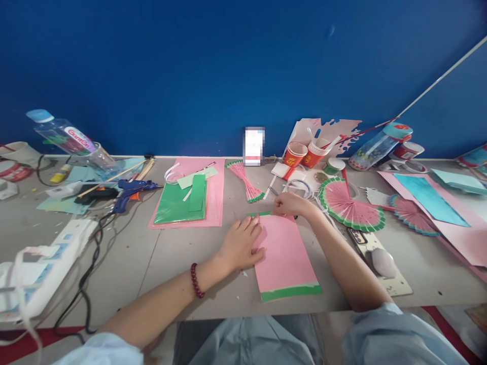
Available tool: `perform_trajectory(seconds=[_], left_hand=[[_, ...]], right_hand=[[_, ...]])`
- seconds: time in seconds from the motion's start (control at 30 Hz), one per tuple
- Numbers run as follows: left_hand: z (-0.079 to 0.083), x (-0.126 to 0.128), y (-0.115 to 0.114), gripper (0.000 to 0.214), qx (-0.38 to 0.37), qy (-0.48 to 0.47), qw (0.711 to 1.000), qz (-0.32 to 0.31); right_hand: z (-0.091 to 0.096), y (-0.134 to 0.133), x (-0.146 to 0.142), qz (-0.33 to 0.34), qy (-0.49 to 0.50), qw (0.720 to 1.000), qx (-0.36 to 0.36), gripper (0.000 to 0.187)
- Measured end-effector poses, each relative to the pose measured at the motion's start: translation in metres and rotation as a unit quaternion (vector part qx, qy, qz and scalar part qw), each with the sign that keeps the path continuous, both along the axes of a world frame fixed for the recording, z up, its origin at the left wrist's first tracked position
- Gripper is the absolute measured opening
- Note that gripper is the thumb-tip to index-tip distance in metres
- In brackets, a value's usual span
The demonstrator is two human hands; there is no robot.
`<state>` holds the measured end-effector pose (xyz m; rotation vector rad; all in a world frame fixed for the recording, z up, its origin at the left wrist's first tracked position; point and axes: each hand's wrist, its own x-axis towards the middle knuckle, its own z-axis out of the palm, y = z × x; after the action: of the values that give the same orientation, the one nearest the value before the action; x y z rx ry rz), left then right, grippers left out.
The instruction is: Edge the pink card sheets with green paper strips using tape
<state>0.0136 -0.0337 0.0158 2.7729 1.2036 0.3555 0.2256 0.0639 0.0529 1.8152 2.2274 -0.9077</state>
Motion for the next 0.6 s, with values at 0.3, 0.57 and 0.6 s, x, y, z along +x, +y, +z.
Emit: perform_trajectory(seconds=[0.3, 0.57, 0.6], left_hand=[[-0.002, 0.001, -0.004, 0.043, 0.042, 0.016, 0.999, 0.015], [-0.002, 0.003, -0.009, 0.043, 0.060, 0.021, 0.998, 0.022], [-0.002, 0.003, -0.009, 0.043, 0.055, 0.021, 0.998, 0.022]], right_hand=[[0.004, -0.004, -0.011, 0.018, 0.039, 0.999, -0.013, 0.021], [0.001, -0.005, -0.015, 0.019, 0.037, 0.999, 0.001, 0.021], [0.001, -0.005, -0.015, 0.022, 0.037, 0.999, 0.001, 0.021]])
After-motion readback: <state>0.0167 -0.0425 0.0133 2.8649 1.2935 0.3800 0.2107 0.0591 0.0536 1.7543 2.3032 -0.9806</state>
